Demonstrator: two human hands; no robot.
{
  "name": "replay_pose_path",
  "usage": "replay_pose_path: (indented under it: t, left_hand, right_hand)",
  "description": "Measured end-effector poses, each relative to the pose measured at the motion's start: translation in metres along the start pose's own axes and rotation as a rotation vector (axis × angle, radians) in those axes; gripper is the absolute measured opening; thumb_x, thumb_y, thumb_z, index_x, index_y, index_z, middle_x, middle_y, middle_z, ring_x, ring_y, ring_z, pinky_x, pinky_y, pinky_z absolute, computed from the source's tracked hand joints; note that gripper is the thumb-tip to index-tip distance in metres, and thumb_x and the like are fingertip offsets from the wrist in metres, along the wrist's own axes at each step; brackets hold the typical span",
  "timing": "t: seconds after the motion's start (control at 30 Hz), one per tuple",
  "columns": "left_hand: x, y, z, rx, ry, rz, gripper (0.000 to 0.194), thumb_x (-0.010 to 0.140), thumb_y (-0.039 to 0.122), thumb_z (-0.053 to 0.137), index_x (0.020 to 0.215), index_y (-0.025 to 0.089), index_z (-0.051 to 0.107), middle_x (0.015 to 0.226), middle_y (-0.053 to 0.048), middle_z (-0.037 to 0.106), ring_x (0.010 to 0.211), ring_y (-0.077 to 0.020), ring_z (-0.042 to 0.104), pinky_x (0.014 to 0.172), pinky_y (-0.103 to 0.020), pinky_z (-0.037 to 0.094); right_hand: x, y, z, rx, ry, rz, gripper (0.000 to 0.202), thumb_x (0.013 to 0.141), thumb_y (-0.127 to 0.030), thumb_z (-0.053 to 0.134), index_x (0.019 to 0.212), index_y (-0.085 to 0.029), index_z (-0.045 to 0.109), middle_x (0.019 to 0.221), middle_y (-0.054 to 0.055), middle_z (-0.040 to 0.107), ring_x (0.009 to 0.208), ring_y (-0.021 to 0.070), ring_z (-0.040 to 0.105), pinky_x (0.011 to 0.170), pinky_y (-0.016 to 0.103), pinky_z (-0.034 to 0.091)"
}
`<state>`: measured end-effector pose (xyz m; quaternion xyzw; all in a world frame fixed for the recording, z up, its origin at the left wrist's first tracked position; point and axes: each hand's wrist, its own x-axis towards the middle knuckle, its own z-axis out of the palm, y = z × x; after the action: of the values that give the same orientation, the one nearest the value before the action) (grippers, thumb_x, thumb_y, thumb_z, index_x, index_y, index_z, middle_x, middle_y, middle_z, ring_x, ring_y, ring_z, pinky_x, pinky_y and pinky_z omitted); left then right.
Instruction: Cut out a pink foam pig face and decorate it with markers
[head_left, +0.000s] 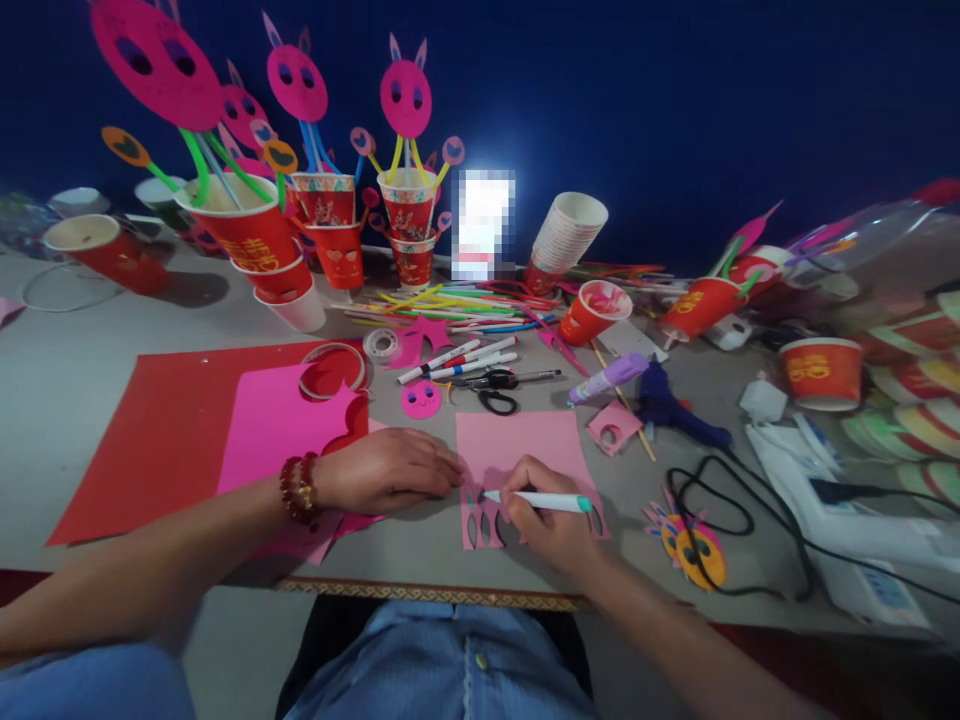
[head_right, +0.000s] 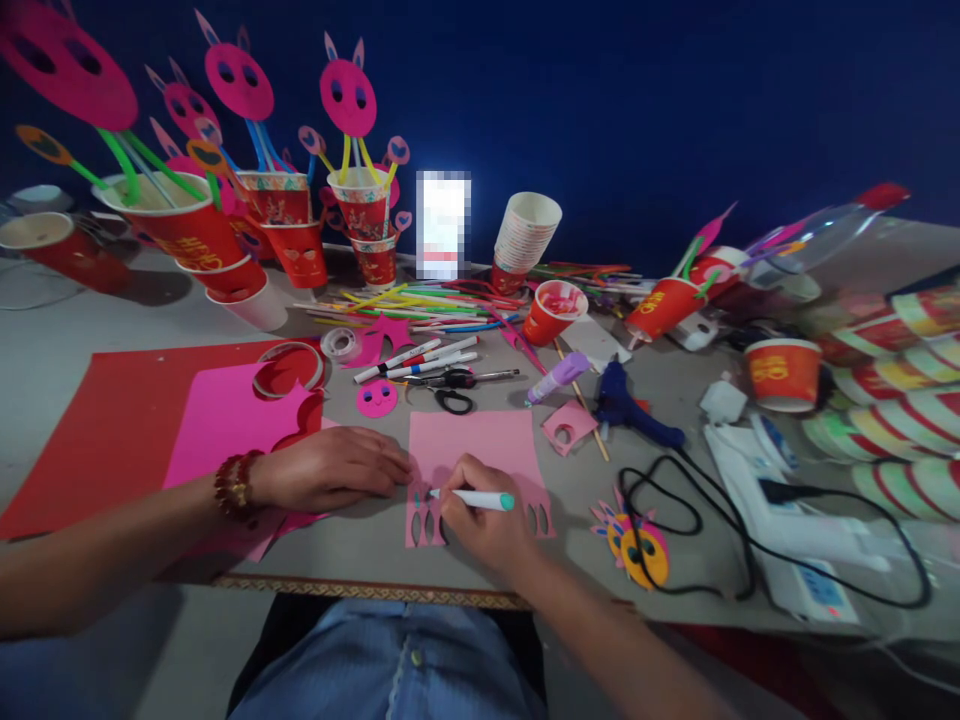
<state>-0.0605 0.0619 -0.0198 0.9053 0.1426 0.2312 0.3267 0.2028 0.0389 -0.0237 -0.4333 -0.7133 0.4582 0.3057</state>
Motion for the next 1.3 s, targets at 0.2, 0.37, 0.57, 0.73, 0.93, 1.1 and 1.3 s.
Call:
replay_pose_path:
  t: [0.2,0.37,0.57,0.73,0.93,1.1,1.3]
  left_hand:
    - [0.0001,0.0006,-0.0002,-0.01,0.002,-0.001,0.028,0.096,0.014,0.042,0.118,0.017,0.059,0.12,-0.016,0.069,0.124,-0.0248,0.057,0.107,-0.042,0.044]
    - [0.0009,0.0007,-0.0005,-0.012,0.015,0.011,0.027,0.095,0.013,0.044,0.117,0.017,0.058,0.119,-0.016,0.07,0.124,-0.0244,0.058,0.107,-0.041,0.044]
    - [0.0019,0.0015,-0.0014,-0.017,0.007,0.009,0.027,0.094,0.011,0.044,0.116,0.015,0.059,0.118,-0.017,0.07,0.124,-0.0247,0.057,0.107,-0.041,0.044]
    - [0.0018,0.0021,-0.0019,-0.01,0.001,0.002,0.026,0.095,0.013,0.043,0.116,0.017,0.059,0.118,-0.016,0.069,0.123,-0.0246,0.058,0.107,-0.042,0.044]
    - [0.0019,0.0021,-0.0023,-0.023,0.005,0.013,0.026,0.096,0.014,0.042,0.117,0.016,0.058,0.119,-0.016,0.069,0.124,-0.0248,0.057,0.107,-0.042,0.044]
    - [0.0018,0.002,-0.0022,-0.019,0.009,0.006,0.027,0.097,0.015,0.041,0.117,0.016,0.059,0.118,-0.016,0.07,0.123,-0.0248,0.058,0.106,-0.042,0.045]
    - [0.0021,0.0016,-0.0022,-0.023,0.005,0.01,0.027,0.099,0.018,0.039,0.117,0.017,0.06,0.119,-0.016,0.069,0.124,-0.0248,0.058,0.106,-0.042,0.045]
  right_hand:
    - [0.0007,-0.0017,0.0001,-0.048,-0.014,-0.001,0.011,0.08,-0.019,0.051,0.069,-0.023,0.051,0.057,-0.005,0.053,0.045,0.011,0.046,0.044,0.022,0.035]
    - [0.0015,0.0,-0.0002,-0.097,-0.016,-0.043,0.013,0.081,-0.018,0.051,0.069,-0.022,0.05,0.056,-0.005,0.052,0.047,0.011,0.046,0.046,0.022,0.033]
    - [0.0012,0.0025,0.0,-0.121,-0.022,-0.076,0.013,0.081,-0.017,0.05,0.07,-0.022,0.049,0.058,-0.006,0.052,0.049,0.0105,0.045,0.048,0.022,0.033]
    - [0.0005,0.0023,-0.0001,-0.107,-0.029,-0.059,0.013,0.08,-0.016,0.05,0.069,-0.022,0.049,0.058,-0.005,0.053,0.047,0.0106,0.045,0.047,0.022,0.033]
    - [0.0011,0.0011,-0.0007,-0.119,-0.027,-0.075,0.014,0.079,-0.015,0.049,0.068,-0.022,0.046,0.057,-0.006,0.051,0.049,0.011,0.045,0.05,0.022,0.034]
    - [0.0013,0.0006,-0.0011,-0.121,-0.031,-0.088,0.013,0.078,-0.016,0.048,0.068,-0.022,0.047,0.057,-0.005,0.053,0.051,0.0118,0.048,0.051,0.023,0.036]
    - [0.0016,-0.0026,-0.0015,-0.137,-0.037,-0.087,0.012,0.076,-0.016,0.047,0.066,-0.022,0.049,0.056,-0.004,0.055,0.05,0.012,0.051,0.051,0.023,0.037]
